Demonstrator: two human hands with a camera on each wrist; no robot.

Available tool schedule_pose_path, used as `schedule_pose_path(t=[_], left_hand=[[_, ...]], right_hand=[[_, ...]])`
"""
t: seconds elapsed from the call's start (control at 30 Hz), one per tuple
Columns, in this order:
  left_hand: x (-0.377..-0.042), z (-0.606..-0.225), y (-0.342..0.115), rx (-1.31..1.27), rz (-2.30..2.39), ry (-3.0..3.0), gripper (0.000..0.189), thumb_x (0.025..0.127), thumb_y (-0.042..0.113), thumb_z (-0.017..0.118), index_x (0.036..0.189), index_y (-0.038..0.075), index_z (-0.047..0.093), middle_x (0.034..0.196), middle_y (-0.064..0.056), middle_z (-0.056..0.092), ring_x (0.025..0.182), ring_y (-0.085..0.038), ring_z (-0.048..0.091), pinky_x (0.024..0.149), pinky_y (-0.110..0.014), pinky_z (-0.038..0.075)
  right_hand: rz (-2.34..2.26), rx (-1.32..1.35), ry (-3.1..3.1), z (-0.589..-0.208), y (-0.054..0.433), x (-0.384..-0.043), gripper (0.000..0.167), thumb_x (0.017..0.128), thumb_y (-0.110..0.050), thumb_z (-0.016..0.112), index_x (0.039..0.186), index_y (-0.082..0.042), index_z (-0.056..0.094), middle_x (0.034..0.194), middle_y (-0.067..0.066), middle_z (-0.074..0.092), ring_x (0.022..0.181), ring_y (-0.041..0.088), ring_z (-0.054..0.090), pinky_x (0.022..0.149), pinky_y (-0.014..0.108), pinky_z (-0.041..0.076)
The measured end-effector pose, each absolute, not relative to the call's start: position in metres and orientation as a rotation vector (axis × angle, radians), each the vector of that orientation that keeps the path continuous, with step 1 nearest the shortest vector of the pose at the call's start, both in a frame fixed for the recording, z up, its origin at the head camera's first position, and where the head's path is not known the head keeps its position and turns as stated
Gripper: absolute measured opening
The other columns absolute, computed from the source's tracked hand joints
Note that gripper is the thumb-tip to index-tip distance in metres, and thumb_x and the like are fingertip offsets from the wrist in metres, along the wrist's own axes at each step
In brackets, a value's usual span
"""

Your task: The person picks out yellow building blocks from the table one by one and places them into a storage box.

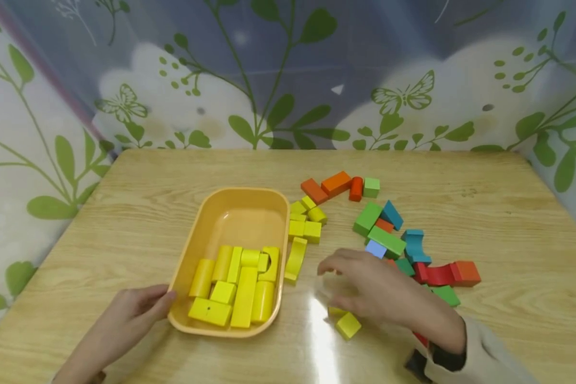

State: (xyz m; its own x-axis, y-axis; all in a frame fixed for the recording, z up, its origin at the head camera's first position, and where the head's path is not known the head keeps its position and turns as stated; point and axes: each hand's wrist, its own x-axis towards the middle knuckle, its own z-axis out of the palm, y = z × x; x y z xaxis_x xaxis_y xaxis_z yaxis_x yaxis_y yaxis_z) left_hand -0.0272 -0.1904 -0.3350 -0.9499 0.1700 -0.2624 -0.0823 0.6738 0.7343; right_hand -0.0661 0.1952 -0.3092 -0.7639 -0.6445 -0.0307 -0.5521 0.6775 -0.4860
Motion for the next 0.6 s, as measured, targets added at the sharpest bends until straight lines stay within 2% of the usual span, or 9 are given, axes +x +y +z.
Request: schedule_pose_path(t=[0.13, 0.23, 0.43, 0.6], left_hand=[[-0.027, -0.335, -0.190, 0.066, 1.151, 2.576, 0.032, 0.100, 0.021, 0.055, 0.119, -0.002, 0.065, 0.113, -0.015, 0.069, 0.113, -0.028, 0.062, 0.087, -0.044, 0.054], [-0.028, -0.336, -0.190, 0.062, 1.140, 2.576, 0.033, 0.100, 0.022, 0.054, 0.120, -0.002, 0.064, 0.114, -0.016, 0.068, 0.113, -0.030, 0.061, 0.088, -0.045, 0.054], [-0.027, -0.335, -0.189, 0.045, 1.144, 2.574, 0.034, 0.100, 0.022, 0.054, 0.121, -0.003, 0.063, 0.114, -0.017, 0.068, 0.113, -0.031, 0.061, 0.088, -0.046, 0.053], [-0.027, -0.335, -0.189, 0.051, 1.144, 2.575, 0.033, 0.100, 0.022, 0.054, 0.121, -0.003, 0.064, 0.113, -0.016, 0.068, 0.113, -0.030, 0.061, 0.088, -0.045, 0.054]], right_hand=[[-0.648, -0.974, 2.596, -0.326, 0.211, -0.051, 0.045, 0.078, -0.035, 0.080, 0.117, -0.022, 0.063, 0.113, -0.011, 0.060, 0.099, 0.010, 0.057, 0.082, 0.034, 0.054], [-0.666, -0.945, 2.597, -0.335, 0.214, -0.044, 0.039, 0.082, -0.037, 0.076, 0.116, -0.025, 0.063, 0.110, -0.014, 0.060, 0.095, 0.004, 0.057, 0.078, 0.030, 0.054], [-0.702, -0.929, 2.679, -0.341, 0.207, -0.039, 0.020, 0.088, -0.024, 0.072, 0.108, -0.022, 0.068, 0.102, -0.012, 0.064, 0.086, 0.001, 0.058, 0.070, 0.023, 0.054], [-0.731, -0.940, 2.701, -0.343, 0.200, -0.039, 0.015, 0.091, -0.018, 0.068, 0.106, -0.020, 0.069, 0.097, -0.013, 0.064, 0.082, -0.001, 0.057, 0.067, 0.022, 0.053]])
